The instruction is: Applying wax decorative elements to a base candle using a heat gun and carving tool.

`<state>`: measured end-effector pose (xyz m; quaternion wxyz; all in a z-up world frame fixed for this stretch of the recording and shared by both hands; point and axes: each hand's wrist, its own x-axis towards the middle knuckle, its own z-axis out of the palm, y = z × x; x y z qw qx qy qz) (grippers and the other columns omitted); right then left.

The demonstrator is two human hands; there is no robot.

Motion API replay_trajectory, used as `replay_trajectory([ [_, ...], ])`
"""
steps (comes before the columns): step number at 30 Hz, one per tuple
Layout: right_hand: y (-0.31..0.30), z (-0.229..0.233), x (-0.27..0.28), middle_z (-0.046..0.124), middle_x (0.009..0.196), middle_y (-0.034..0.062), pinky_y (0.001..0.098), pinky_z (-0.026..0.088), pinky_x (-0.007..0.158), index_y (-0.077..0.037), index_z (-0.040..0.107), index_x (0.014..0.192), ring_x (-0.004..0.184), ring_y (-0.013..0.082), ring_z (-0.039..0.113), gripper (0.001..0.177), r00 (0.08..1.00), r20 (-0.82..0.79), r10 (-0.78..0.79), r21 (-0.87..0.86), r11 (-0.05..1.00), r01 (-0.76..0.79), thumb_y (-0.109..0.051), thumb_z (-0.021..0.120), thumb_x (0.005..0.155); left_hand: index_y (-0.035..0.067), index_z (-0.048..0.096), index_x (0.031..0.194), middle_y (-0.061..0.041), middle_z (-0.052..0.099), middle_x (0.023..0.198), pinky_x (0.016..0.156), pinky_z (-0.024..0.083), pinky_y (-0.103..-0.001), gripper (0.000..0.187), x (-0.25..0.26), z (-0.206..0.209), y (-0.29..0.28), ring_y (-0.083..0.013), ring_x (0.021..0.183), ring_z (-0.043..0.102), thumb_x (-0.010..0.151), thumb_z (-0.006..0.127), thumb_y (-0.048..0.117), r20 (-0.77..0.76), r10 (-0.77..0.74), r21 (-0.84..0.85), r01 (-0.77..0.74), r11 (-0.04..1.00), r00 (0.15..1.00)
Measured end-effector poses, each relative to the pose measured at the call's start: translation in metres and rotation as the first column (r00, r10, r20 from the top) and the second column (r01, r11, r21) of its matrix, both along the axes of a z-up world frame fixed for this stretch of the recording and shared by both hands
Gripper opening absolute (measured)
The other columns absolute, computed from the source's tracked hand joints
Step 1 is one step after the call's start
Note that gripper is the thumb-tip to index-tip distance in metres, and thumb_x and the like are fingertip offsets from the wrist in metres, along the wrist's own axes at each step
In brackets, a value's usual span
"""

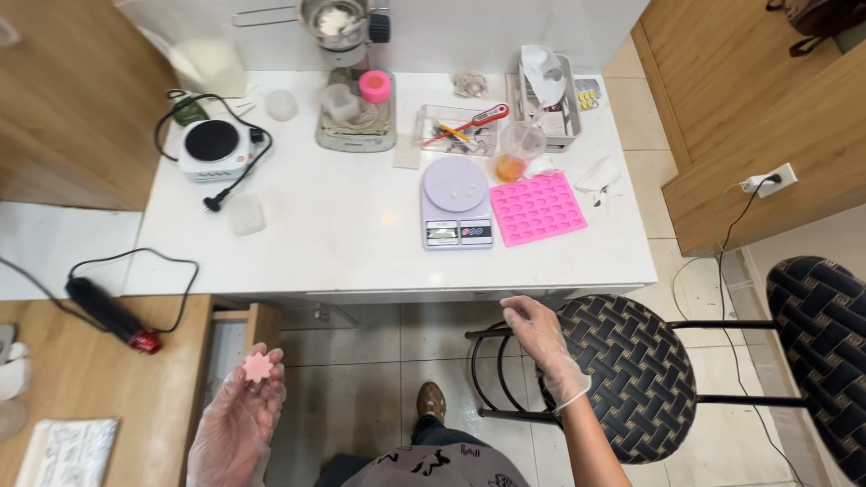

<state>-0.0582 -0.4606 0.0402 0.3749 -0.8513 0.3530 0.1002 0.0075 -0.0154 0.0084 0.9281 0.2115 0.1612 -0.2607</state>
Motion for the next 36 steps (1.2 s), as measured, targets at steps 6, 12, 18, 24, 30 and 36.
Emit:
replay_trajectory([
  [6,-0.054,-0.018,-0.009,0.075,0.122,0.007,0.0345,0.057,0.099,-0.013,0.072,0.121,0.11,0.0204,0.07,0.036,0.981,-0.05,-0.185,0.048,0.981,0.187,-0.025,0.061,0.09,0.0,0.046,0.144,-0.019,0.058,0.131,0.09,0.057,-0.026,0.053,0.05,0.019,-0.059,-0.0195,0.104,0.062,0.097,0.055,0.022,-0.096,-0.087,0.258,0.109,0.96,0.992],
  [12,-0.064,-0.034,-0.007,0.074,0.125,0.0065,0.0366,0.056,0.102,-0.015,0.072,0.124,0.115,0.0205,0.069,0.034,0.932,-0.175,-0.319,0.041,0.943,0.331,-0.024,0.059,0.093,-0.001,0.053,0.139,-0.02,0.062,0.125,0.081,0.056,-0.023,0.046,0.121,0.019,-0.111,-0.0182,0.098,0.063,0.099,0.053,0.022,-0.154,-0.142,0.359,0.189,0.914,0.978],
  [18,-0.085,-0.053,0.031,0.071,0.128,0.0086,0.0408,0.055,0.102,-0.013,0.069,0.13,0.117,0.0251,0.068,0.046,0.906,-0.174,-0.385,-0.05,0.923,0.383,-0.035,0.061,0.091,-0.005,0.054,0.134,-0.022,0.065,0.108,0.052,0.057,-0.013,0.042,0.216,-0.001,-0.15,-0.017,0.081,0.067,0.101,0.053,0.019,0.022,-0.277,0.281,0.26,0.924,0.961],
  [24,-0.081,-0.007,0.107,0.07,0.131,0.011,0.0388,0.053,0.109,-0.011,0.067,0.129,0.122,0.0244,0.065,0.036,0.843,-0.102,-0.528,0.082,0.84,0.536,-0.02,0.061,0.095,-0.004,0.051,0.14,-0.022,0.059,0.127,0.092,0.052,-0.029,0.045,0.29,0.01,-0.18,-0.0215,0.106,0.059,0.1,0.048,0.017,-0.008,-0.366,0.373,0.342,0.862,0.931],
  [30,-0.136,-0.026,0.13,0.068,0.126,0.0156,0.0411,0.055,0.101,-0.012,0.068,0.129,0.115,0.0279,0.066,0.035,0.822,-0.115,-0.558,-0.013,0.828,0.56,-0.022,0.061,0.095,-0.005,0.053,0.137,-0.021,0.062,0.122,0.089,0.053,-0.028,0.046,0.32,0.001,-0.205,-0.0211,0.104,0.061,0.097,0.055,0.017,-0.032,-0.361,0.392,0.344,0.853,0.932],
  [36,-0.182,0.006,0.202,0.045,0.152,0.0031,0.0441,0.033,0.122,-0.014,0.066,0.129,0.143,0.0233,0.039,0.038,0.917,-0.149,-0.371,-0.029,0.928,0.371,-0.013,0.053,0.093,-0.004,0.047,0.141,-0.019,0.057,0.128,0.094,0.052,-0.03,0.049,0.322,0.017,-0.226,-0.0212,0.109,0.059,0.099,0.052,0.019,-0.053,-0.312,0.441,0.303,0.845,0.949],
])
